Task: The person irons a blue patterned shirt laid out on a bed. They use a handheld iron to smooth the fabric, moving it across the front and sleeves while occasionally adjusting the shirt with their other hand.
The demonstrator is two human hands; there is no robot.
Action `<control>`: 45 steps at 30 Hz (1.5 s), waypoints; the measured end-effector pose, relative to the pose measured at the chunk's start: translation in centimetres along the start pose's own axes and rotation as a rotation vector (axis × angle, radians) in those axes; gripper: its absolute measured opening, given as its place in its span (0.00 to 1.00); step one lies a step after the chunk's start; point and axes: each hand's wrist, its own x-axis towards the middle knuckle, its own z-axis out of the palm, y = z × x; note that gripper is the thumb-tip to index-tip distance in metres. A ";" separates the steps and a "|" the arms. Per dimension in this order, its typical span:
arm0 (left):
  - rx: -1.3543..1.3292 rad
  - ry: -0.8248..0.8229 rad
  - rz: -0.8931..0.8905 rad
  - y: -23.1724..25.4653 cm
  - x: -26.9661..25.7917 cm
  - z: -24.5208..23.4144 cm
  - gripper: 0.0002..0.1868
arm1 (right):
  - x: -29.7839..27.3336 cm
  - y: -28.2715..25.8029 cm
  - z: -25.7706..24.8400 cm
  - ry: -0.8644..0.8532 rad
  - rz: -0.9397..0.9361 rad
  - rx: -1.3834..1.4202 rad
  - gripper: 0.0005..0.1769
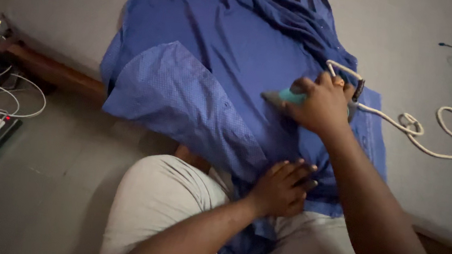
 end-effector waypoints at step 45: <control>0.055 -0.056 -0.023 0.3 -0.5 0.6 0.23 | -4.9 -0.2 -2.0 0.101 0.003 0.022 0.21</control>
